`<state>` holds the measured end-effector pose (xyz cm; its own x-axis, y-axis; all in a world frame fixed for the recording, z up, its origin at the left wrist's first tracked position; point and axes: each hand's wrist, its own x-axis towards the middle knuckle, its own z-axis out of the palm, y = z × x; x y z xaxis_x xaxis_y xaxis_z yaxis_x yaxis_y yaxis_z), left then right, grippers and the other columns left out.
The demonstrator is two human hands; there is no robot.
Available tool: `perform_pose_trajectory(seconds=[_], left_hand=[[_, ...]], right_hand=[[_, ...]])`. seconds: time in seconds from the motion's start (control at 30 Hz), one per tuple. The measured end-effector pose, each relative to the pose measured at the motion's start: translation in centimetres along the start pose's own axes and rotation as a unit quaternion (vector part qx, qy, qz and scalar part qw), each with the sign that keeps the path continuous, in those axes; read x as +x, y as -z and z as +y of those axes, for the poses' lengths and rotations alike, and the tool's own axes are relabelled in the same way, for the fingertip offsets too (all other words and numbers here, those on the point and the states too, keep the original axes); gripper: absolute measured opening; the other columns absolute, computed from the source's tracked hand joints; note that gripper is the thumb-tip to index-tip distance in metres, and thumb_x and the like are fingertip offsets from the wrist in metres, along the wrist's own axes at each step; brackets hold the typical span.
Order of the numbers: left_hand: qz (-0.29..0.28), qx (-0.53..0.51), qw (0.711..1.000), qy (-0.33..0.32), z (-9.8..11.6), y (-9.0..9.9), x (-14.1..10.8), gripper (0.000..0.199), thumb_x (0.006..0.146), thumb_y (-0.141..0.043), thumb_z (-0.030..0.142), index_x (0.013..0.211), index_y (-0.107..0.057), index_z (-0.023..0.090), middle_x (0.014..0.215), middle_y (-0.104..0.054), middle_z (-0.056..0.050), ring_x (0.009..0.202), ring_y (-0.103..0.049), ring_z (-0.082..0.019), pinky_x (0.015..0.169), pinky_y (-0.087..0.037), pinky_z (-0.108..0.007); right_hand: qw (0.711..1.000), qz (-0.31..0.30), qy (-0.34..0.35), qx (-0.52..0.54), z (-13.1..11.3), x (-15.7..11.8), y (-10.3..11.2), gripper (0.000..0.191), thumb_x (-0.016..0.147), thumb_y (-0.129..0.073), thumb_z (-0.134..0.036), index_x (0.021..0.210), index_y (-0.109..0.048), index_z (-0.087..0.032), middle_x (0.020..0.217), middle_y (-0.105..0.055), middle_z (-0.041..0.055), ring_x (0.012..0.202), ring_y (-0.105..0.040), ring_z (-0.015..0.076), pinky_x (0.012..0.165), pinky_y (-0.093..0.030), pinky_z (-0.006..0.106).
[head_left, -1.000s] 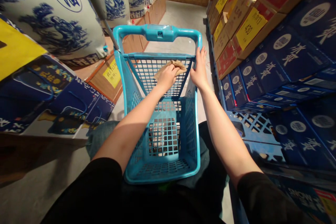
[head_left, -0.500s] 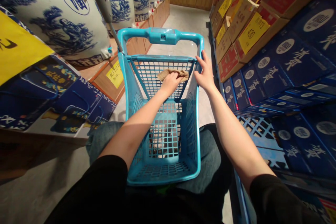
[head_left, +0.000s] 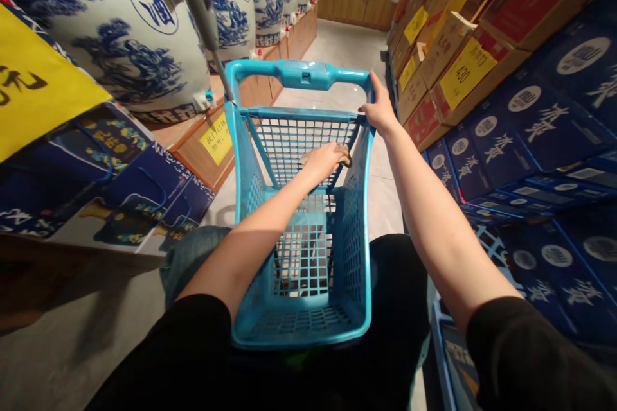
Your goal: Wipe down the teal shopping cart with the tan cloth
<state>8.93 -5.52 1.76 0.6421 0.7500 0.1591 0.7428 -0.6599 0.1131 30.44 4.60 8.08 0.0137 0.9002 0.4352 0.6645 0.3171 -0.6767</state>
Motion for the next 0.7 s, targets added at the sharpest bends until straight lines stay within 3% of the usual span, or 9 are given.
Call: perform_pose_trajectory(seconds=[0.13,0.27,0.33,0.43,0.57,0.7], left_hand=[[0.125,-0.018,0.991,0.037,-0.2,2.6,-0.5,0.030,0.114,-0.067,0.019,0.140,-0.082,0.023,0.131,-0.075,-0.014,0.128,-0.074,-0.033,0.093,-0.062,-0.037],[0.232,0.005,0.973,0.001,-0.7,3.1,-0.9,0.038,0.116,-0.063,0.017,0.151,-0.076,0.022,0.128,-0.078,-0.014,0.127,-0.074,-0.032,0.102,-0.061,-0.040],[0.229,0.025,0.972,-0.043,-0.9,2.0,-0.8,0.038,0.117,-0.061,0.016,0.152,-0.075,0.018,0.125,-0.080,-0.015,0.125,-0.075,-0.032,0.106,-0.060,-0.041],[0.168,0.042,0.981,-0.084,-1.0,-0.4,-0.5,0.032,0.118,-0.054,0.014,0.137,-0.080,0.013,0.117,-0.084,-0.018,0.118,-0.078,-0.032,0.101,-0.061,-0.041],[0.138,0.037,0.987,-0.080,-0.7,-3.0,-0.8,0.036,0.117,-0.048,0.009,0.130,-0.082,0.013,0.118,-0.085,-0.019,0.119,-0.080,-0.030,0.106,-0.061,-0.042],[0.110,0.022,0.991,-0.076,-0.4,-3.5,-1.8,0.030,0.112,-0.056,0.008,0.123,-0.083,0.014,0.115,-0.085,-0.020,0.115,-0.081,-0.030,0.102,-0.064,-0.042]], right_hand=[[1.000,-0.004,-0.027,-0.005,1.2,-0.9,0.7,0.092,0.081,-0.067,-0.022,0.172,-0.055,-0.028,0.158,-0.064,0.0133,0.157,-0.056,0.0399,0.142,-0.042,0.068],[0.999,0.007,-0.047,-0.004,1.9,-2.1,1.2,0.090,0.080,-0.063,-0.020,0.170,-0.057,-0.028,0.156,-0.061,0.0146,0.155,-0.057,0.0386,0.134,-0.054,0.066],[0.999,0.013,-0.040,0.008,1.8,-3.0,1.3,0.089,0.081,-0.062,-0.020,0.169,-0.058,-0.030,0.155,-0.062,0.0135,0.155,-0.057,0.0376,0.134,-0.055,0.065],[0.999,0.022,-0.024,0.015,1.5,-4.3,1.3,0.085,0.084,-0.062,-0.022,0.169,-0.058,-0.033,0.155,-0.064,0.0115,0.155,-0.056,0.0362,0.136,-0.051,0.066],[1.000,0.025,-0.002,0.007,1.1,-5.3,1.2,0.081,0.089,-0.065,-0.027,0.169,-0.057,-0.036,0.159,-0.063,0.0097,0.160,-0.052,0.0364,0.142,-0.042,0.068],[0.999,0.030,-0.018,0.010,0.6,-5.4,1.3,0.080,0.087,-0.067,-0.027,0.166,-0.061,-0.035,0.160,-0.065,0.0099,0.162,-0.051,0.0374,0.145,-0.037,0.068]])
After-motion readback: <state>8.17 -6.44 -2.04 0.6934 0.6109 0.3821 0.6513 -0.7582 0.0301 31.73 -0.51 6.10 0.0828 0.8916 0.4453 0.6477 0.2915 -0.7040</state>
